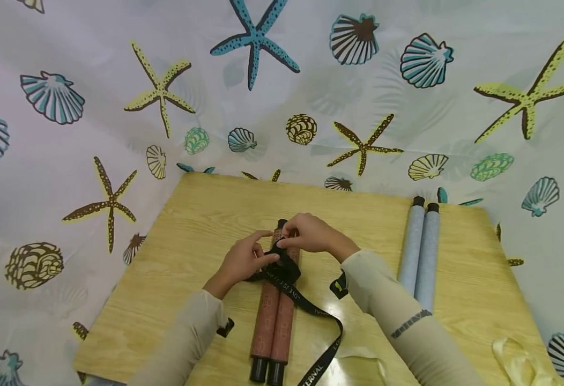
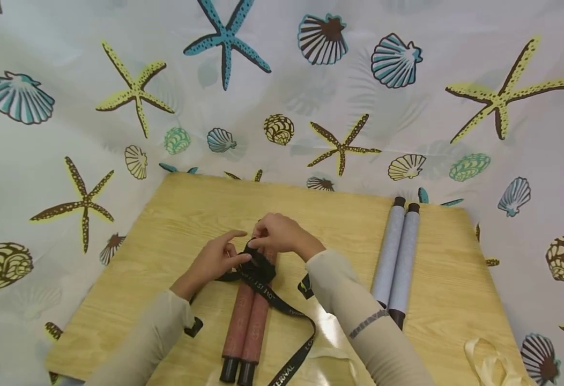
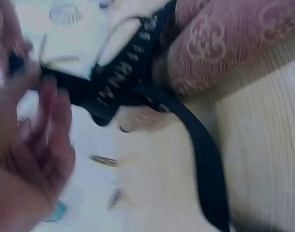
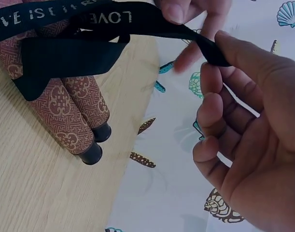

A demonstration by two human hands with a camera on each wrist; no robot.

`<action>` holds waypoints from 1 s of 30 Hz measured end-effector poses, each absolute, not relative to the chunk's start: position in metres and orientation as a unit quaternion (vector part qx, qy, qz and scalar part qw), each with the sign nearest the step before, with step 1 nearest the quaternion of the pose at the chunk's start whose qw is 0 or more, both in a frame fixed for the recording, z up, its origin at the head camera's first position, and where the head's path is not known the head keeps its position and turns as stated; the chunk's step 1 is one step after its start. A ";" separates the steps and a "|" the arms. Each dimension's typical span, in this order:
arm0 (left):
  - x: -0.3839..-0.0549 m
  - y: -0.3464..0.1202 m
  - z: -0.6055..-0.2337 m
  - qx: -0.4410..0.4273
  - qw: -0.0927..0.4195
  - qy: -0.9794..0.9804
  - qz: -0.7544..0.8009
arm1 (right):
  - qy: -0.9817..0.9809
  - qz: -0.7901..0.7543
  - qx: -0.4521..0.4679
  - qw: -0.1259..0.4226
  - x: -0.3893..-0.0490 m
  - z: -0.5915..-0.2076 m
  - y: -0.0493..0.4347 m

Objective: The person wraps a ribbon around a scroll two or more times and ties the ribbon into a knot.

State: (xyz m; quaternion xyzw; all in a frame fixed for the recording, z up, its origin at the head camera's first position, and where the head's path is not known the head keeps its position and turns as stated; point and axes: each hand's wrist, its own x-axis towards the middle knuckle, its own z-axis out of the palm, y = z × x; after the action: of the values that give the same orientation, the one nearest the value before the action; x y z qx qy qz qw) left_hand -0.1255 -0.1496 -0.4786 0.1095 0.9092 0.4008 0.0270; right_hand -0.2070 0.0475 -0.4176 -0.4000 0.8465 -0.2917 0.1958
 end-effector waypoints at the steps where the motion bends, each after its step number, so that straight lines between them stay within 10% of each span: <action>1: -0.133 -0.156 -0.483 0.129 0.064 0.889 0.436 | 0.841 -0.296 -0.406 0.203 -0.206 -0.418 0.047; 5: -0.146 -0.167 -0.491 0.171 0.160 0.821 0.520 | 0.821 -0.321 -0.416 0.222 -0.205 -0.421 0.044; 16: -0.143 -0.166 -0.494 0.140 0.147 0.819 0.537 | 0.915 -0.249 -0.265 0.173 -0.207 -0.511 0.056; 30: -0.140 -0.175 -0.496 0.111 0.139 0.814 0.553 | 0.772 -0.385 -0.412 0.293 -0.199 -0.523 0.044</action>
State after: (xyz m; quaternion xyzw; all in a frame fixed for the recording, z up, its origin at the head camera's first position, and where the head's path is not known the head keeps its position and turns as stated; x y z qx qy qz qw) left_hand -0.1405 -0.1749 -0.4964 0.1106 0.8140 0.5531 0.1390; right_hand -0.1992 0.0439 -0.5232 -0.4123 0.7721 -0.3849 0.2929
